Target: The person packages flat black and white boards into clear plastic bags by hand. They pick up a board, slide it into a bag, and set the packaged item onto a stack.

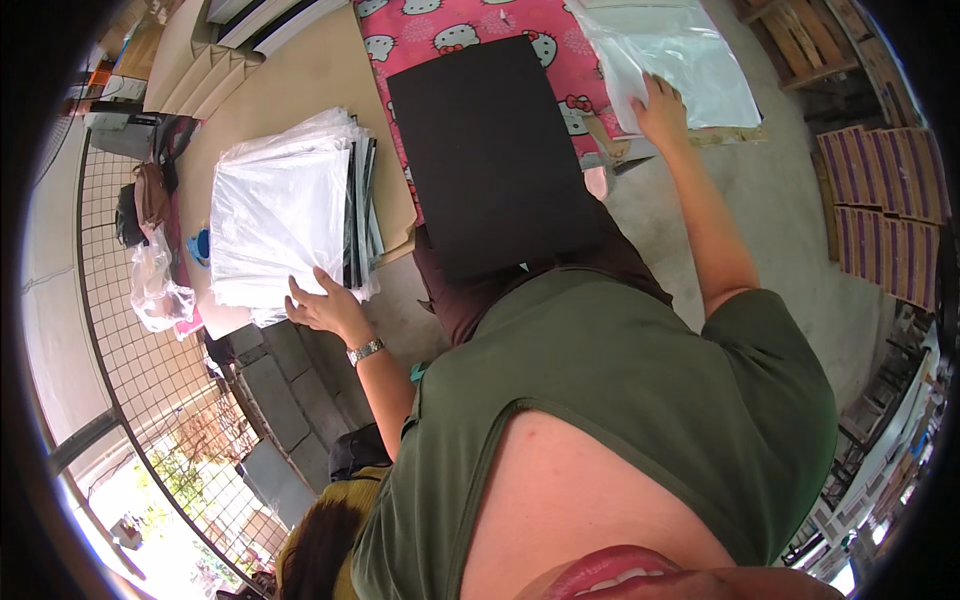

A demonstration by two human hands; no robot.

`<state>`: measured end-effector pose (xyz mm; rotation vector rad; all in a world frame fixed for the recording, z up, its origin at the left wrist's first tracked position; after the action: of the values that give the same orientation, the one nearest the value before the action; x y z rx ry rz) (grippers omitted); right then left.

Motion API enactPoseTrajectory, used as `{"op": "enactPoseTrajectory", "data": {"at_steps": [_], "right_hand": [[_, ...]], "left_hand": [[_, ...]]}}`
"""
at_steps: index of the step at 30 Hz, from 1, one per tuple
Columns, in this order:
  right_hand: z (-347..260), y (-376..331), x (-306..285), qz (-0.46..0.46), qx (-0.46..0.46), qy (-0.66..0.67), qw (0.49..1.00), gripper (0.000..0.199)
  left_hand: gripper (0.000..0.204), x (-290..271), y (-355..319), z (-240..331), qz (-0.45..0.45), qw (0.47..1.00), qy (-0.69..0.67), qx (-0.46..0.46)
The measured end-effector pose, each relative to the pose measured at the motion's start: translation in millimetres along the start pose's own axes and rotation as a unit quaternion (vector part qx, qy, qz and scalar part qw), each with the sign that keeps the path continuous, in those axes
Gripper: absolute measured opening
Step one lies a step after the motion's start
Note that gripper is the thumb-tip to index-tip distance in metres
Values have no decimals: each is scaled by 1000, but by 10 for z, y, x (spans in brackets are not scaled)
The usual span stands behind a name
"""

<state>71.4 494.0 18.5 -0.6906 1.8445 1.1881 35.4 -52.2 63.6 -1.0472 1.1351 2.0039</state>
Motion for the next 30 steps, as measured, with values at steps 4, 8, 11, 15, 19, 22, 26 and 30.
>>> {"op": "enactPoseTrajectory", "data": {"at_steps": [4,8,11,15,19,22,26,30], "right_hand": [[309,-190,-92,-234,113,238,936,45],[416,61,-174,99,168,15,981,39],[362,121,-183,-94,110,-83,986,32],[93,-9,-16,-165,3,145,976,20],[-430,5,-180,-102,-24,260,960,17],[-965,7,-444,-325,-80,340,879,16],[-1708,-64,-1216,-534,-299,341,714,12],[-1735,159,-1552,-457,-90,604,647,22]], "left_hand": [[40,-225,-65,694,-39,972,-197,119],[29,-289,-243,1119,-53,944,-229,229],[23,-319,-373,1248,-98,927,-257,257],[18,-323,-575,1275,-195,890,-329,247],[24,-398,-728,1487,-274,830,-357,328],[30,-498,-805,1826,-277,781,-374,416],[36,-423,-864,2162,-411,654,-441,458],[21,-486,-907,2110,-596,564,-533,205]]}}
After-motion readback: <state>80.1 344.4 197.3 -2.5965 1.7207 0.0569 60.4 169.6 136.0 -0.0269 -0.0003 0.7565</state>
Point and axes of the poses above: each hand's wrist, its own y-axis towards the middle knuckle, its own x-axis out of the palm, z = x × y, the point moved 1 cm from there along y, towards the middle knuckle, and after that the axes turned 1 degree about y, right-handed, at the moved point
